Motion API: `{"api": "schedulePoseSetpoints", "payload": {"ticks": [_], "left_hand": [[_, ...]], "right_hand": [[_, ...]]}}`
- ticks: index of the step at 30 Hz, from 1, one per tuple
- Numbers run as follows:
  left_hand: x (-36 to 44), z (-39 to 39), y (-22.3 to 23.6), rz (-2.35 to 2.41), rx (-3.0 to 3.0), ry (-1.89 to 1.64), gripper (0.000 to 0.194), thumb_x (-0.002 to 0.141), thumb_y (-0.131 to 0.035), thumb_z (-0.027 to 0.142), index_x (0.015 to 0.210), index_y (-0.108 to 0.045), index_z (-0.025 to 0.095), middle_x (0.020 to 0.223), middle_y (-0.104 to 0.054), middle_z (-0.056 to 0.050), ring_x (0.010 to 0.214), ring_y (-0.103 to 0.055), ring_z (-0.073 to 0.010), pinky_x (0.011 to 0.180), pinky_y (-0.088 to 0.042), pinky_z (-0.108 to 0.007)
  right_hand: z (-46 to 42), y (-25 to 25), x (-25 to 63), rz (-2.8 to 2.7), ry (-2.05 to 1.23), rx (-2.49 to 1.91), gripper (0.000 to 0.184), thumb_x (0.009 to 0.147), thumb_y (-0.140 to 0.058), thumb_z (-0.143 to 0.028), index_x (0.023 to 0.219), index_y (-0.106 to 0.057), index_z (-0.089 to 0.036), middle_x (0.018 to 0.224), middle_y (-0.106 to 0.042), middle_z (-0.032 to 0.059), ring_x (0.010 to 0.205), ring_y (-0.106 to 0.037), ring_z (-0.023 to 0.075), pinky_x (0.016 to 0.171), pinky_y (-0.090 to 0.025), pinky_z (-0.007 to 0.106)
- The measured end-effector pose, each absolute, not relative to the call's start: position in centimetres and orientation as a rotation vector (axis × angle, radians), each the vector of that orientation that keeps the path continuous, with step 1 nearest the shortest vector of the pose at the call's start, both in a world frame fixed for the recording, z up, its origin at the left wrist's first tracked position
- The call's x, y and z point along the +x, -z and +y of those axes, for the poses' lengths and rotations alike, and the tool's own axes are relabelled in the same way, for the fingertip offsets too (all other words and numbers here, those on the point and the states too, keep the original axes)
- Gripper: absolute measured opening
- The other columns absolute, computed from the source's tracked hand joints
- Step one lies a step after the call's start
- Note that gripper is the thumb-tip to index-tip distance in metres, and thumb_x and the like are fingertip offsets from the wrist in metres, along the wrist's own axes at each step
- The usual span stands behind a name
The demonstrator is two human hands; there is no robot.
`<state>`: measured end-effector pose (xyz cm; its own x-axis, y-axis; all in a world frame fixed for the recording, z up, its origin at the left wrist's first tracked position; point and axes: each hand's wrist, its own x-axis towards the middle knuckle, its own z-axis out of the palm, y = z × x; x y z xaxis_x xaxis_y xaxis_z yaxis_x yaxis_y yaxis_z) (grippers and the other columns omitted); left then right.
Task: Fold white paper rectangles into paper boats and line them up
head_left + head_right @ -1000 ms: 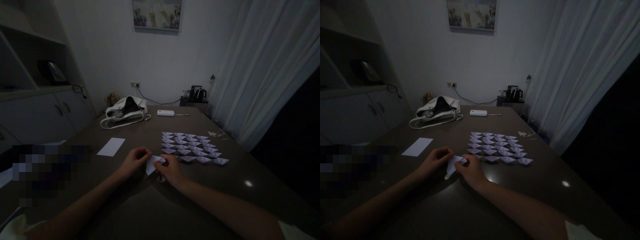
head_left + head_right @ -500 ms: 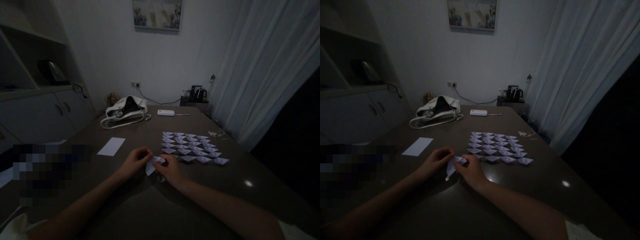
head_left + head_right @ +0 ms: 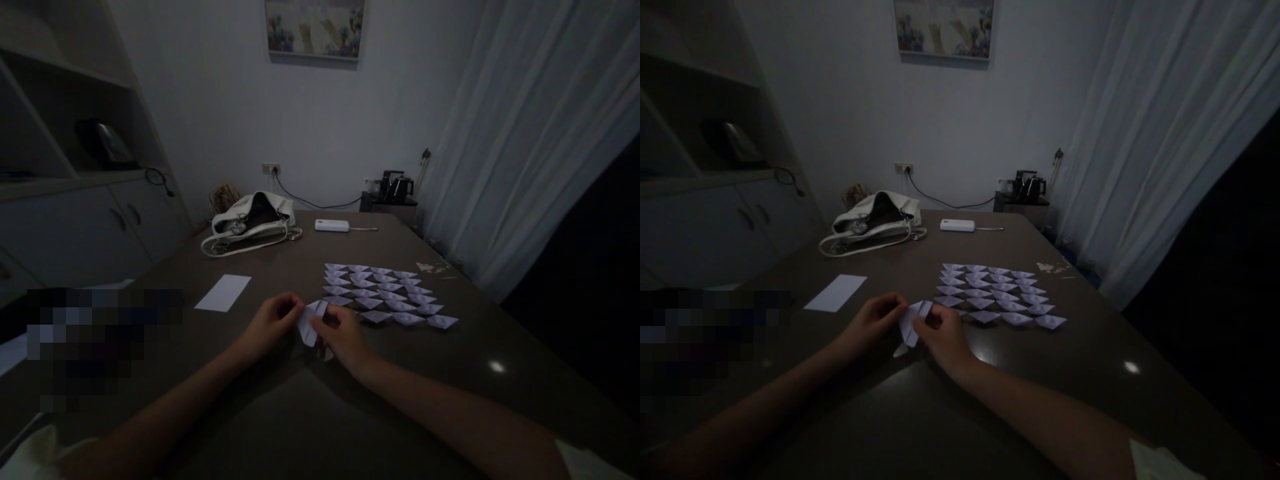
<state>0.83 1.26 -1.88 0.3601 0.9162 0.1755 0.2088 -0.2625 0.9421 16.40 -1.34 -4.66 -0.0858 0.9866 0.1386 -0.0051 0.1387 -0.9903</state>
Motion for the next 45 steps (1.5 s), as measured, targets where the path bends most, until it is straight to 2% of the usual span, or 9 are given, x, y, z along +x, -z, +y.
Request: {"api": "schedulePoseSetpoints", "payload": {"ticks": [8,17,27,36,45], "left_hand": [[0.85,1.31,1.59,1.025,1.747,-0.913,0.026,0.074,-0.055,0.04,0.07,-0.056,0.014,0.063,-0.054,0.001,0.06,-0.05,-0.0137,0.056,-0.039,-0.023],[0.8,1.32,1.6,1.021,1.75,-0.933,0.023,0.072,-0.057,0.037,0.068,-0.054,0.014,0.062,-0.054,0.002,0.059,-0.05,-0.0131,0.055,-0.039,-0.022],[0.68,1.46,1.72,1.002,1.702,-0.878,0.025,0.074,-0.059,0.038,0.068,-0.059,0.014,0.064,-0.059,0.0,0.061,-0.054,-0.0147,0.056,-0.041,-0.023],[0.71,1.33,1.64,0.973,1.694,-0.906,0.022,0.072,-0.058,0.036,0.067,-0.055,0.015,0.061,-0.054,0.002,0.059,-0.051,-0.0128,0.055,-0.039,-0.021],[0.57,1.77,2.04,0.978,1.691,-0.891,0.022,0.072,-0.06,0.036,0.068,-0.058,0.014,0.063,-0.057,0.001,0.059,-0.052,-0.0131,0.055,-0.039,-0.021]], "right_hand": [[-1.37,4.81,16.38,-1.385,-1.179,-1.039,0.011,0.072,-0.063,-0.026,0.075,-0.064,-0.015,0.065,-0.062,0.0014,0.057,-0.057,0.0131,0.048,-0.041,0.022],[-1.42,4.97,16.33,-1.421,-1.149,-1.039,0.007,0.073,-0.062,-0.021,0.071,-0.063,-0.015,0.062,-0.061,0.0,0.054,-0.056,0.0115,0.047,-0.04,0.02],[-1.72,4.59,16.41,-1.491,-1.131,-1.025,0.007,0.075,-0.061,-0.02,0.076,-0.066,-0.014,0.071,-0.067,0.0033,0.067,-0.063,0.016,0.06,-0.048,0.026],[-1.5,5.0,16.43,-1.522,-1.125,-0.988,0.008,0.075,-0.061,-0.02,0.074,-0.064,-0.013,0.069,-0.064,0.0033,0.064,-0.06,0.0152,0.06,-0.047,0.026],[-1.83,4.76,16.51,-1.616,-1.079,-1.056,0.007,0.076,-0.062,-0.019,0.073,-0.066,-0.014,0.07,-0.065,0.0034,0.065,-0.058,0.0151,0.059,-0.045,0.024]]}}
